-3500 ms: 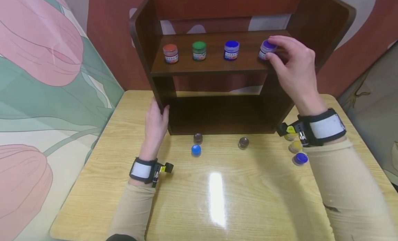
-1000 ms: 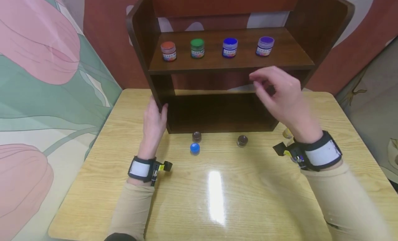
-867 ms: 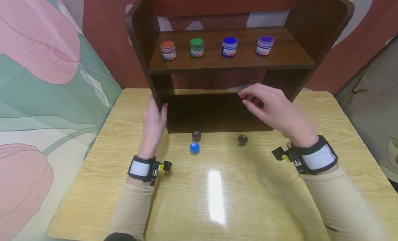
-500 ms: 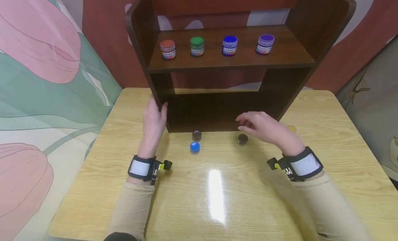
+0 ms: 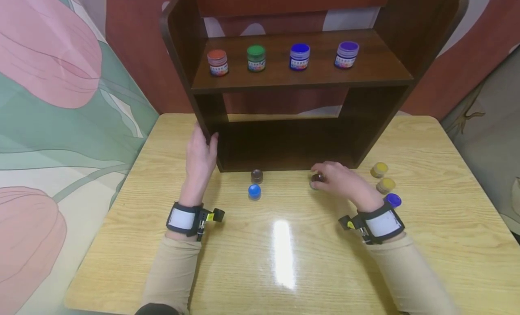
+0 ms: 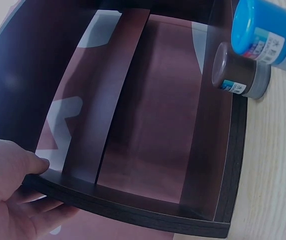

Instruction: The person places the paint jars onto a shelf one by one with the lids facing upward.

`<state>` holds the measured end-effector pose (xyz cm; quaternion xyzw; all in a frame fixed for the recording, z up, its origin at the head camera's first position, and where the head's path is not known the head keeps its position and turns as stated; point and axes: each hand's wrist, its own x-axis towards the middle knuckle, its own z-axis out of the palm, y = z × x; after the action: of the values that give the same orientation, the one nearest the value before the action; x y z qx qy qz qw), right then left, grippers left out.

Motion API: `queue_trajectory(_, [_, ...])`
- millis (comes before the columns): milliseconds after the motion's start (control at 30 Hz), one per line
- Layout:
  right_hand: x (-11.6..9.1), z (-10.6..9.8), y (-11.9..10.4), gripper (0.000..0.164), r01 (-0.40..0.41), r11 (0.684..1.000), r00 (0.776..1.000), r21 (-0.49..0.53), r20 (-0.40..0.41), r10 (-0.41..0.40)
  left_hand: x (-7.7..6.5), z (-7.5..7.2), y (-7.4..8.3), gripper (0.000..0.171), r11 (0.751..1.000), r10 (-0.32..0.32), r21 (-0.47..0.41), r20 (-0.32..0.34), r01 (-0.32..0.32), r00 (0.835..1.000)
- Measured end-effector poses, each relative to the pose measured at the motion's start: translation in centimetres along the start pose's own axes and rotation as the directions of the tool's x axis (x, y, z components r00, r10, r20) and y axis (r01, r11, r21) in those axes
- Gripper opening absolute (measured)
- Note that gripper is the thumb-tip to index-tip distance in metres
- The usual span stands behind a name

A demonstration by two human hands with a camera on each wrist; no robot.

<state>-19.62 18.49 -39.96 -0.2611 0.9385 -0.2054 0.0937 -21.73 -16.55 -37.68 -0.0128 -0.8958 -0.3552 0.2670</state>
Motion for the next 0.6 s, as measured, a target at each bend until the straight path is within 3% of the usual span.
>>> queue_trajectory(433, [0.0, 2.3, 0.3, 0.024, -0.067, 0.997, 0.997, -0.040, -0.052, 0.065, 0.1, 0.4, 0.0, 0.041, 1.000, 0.017, 0.005, 0.005, -0.017, 1.000])
queue_trajectory(600, [0.2, 2.7, 0.4, 0.023, -0.046, 0.998, 0.997, -0.039, -0.069, 0.043, 0.2, 0.3, -0.1, 0.043, 1.000, 0.029, -0.002, -0.007, -0.029, 1.000])
